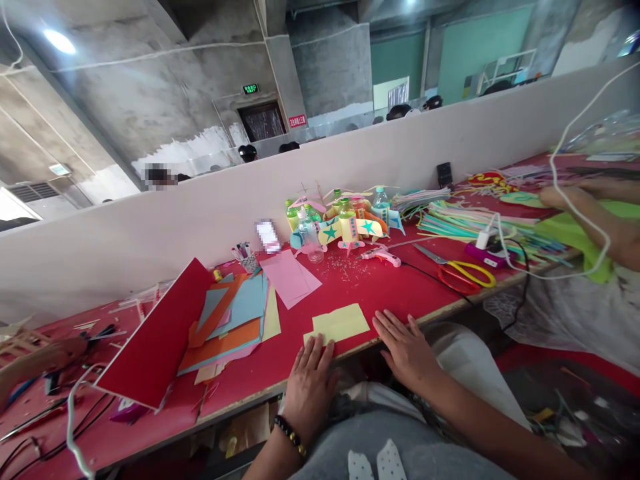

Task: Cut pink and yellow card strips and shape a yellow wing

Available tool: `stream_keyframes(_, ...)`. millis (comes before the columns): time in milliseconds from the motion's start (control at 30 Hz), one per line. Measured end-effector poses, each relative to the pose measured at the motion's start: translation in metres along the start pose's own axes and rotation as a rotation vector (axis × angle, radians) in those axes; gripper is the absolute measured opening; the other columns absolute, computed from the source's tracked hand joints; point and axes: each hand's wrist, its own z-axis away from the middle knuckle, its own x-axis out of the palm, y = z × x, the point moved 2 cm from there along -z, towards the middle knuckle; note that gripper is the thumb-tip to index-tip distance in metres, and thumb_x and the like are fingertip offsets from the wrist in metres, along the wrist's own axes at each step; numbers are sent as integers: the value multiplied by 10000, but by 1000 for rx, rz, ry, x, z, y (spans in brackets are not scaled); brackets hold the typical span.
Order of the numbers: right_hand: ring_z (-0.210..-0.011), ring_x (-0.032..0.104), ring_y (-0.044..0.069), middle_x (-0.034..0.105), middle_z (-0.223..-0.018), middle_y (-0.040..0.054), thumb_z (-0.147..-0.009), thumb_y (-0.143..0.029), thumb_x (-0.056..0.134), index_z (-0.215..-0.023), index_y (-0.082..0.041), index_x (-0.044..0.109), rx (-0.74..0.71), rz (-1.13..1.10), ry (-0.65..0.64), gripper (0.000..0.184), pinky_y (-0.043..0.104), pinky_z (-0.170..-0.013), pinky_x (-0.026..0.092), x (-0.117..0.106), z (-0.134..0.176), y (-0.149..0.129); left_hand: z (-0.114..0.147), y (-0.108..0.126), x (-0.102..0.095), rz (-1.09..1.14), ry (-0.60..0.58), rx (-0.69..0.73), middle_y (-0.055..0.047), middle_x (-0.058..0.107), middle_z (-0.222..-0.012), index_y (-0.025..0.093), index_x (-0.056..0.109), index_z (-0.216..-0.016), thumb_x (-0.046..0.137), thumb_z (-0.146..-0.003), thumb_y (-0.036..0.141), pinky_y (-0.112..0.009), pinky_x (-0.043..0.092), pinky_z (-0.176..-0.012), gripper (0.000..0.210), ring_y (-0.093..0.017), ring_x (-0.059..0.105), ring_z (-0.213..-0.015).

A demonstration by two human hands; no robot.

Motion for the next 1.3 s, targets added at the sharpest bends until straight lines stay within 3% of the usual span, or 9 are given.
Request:
stream_keyframes(200, -1389, 241, 241, 309, -1508, 73, -821, -130, 400, -1442, -172, 290, 30, 41, -13, 632, 554, -1081, 190, -1, 16, 13, 4, 3, -11, -72, -17, -101, -129, 459, -1397, 187, 435, -1365, 489, -890, 300, -514, 345, -1036, 491, -311, 411, -1286)
stream_keyframes(367, -1375, 266, 295, 341, -1487, 117, -816, -229, 469, -1405, -140, 367, 72, -18, -65, 605, 596, -1069, 190, -12, 6, -1, -12, 12, -26, -125, -20, -140, -164, 559, -1265, 128, 530, -1274, 452, -913, 346, -573, 283, -1042, 429, -304, 514, -1149)
stream_keyframes(500, -1395, 223, 266, 313, -1506, 85, -874, -277, 433, -1404, -175, 374, -159, -173, -142, 543, 559, -1095, 186, -21, -18, -35, -31, 27, -31, -182, -36, -128, -166, 618, -1095, 92, 578, -1210, 471, -901, 362, -593, 258, -1042, 423, -283, 579, -983)
stream_keyframes(633, -1369, 288, 238, 433, -1442, 74, -873, -208, 408, -1391, -192, 395, -285, -314, -239, 518, 539, -1100, 189, -18, -36, -53, -44, 40, -33, -201, -77, -64, -135, 641, -991, 93, 593, -1191, 508, -848, 188, -595, 225, -1054, 365, -267, 594, -914)
stream_keyframes(833, -1272, 418, 235, 555, -1333, 69, -913, -228, 403, -1262, -229, 529, -244, -300, -174, 371, 546, -1079, 183, -19, -45, -46, -42, 36, -35, -157, -76, -58, -140, 636, -977, 81, 597, -1162, 471, -874, 221, -593, 223, -1047, 343, -269, 592, -925)
stream_keyframes(933, -1114, 523, 224, 656, -1142, 81, -906, -236, 453, -1055, -192, 639, -140, -240, -151, 242, 444, -1031, 290, -23, -60, -43, -40, 34, -34, -156, -88, -87, -159, 633, -1007, 71, 578, -1185, 472, -877, 246, -581, 207, -1058, 369, -273, 596, -940)
stream_keyframes(1067, -914, 573, 205, 681, -910, 63, -835, -320, 595, -805, -181, 663, -52, -214, -194, 157, 306, -823, 425, -18, -90, -43, -41, 36, -32, -167, -100, -97, -171, 631, -1035, 56, 568, -1196, 483, -868, 250, -569, 204, -1059, 390, -282, 600, -947)
stream_keyframes(1167, -871, 586, 215, 684, -874, 65, -736, -385, 697, -719, -186, 660, 10, -202, -237, 203, 286, -738, 436, -11, -108, -46, -42, 36, -31, -183, -110, -86, -176, 633, -1046, 51, 577, -1180, 485, -862, 239, -571, 200, -1055, 381, -285, 603, -942)
stream_keyframes(1300, -861, 608, 221, 703, -832, 58, -697, -333, 724, -685, -196, 676, 69, -203, -334, 146, 273, -707, 433, -5, -119, -45, -41, 35, -31, -181, -101, -74, -201, 623, -1068, 43, 567, -1191, 482, -866, 238, -574, 206, -1048, 388, -289, 599, -948)
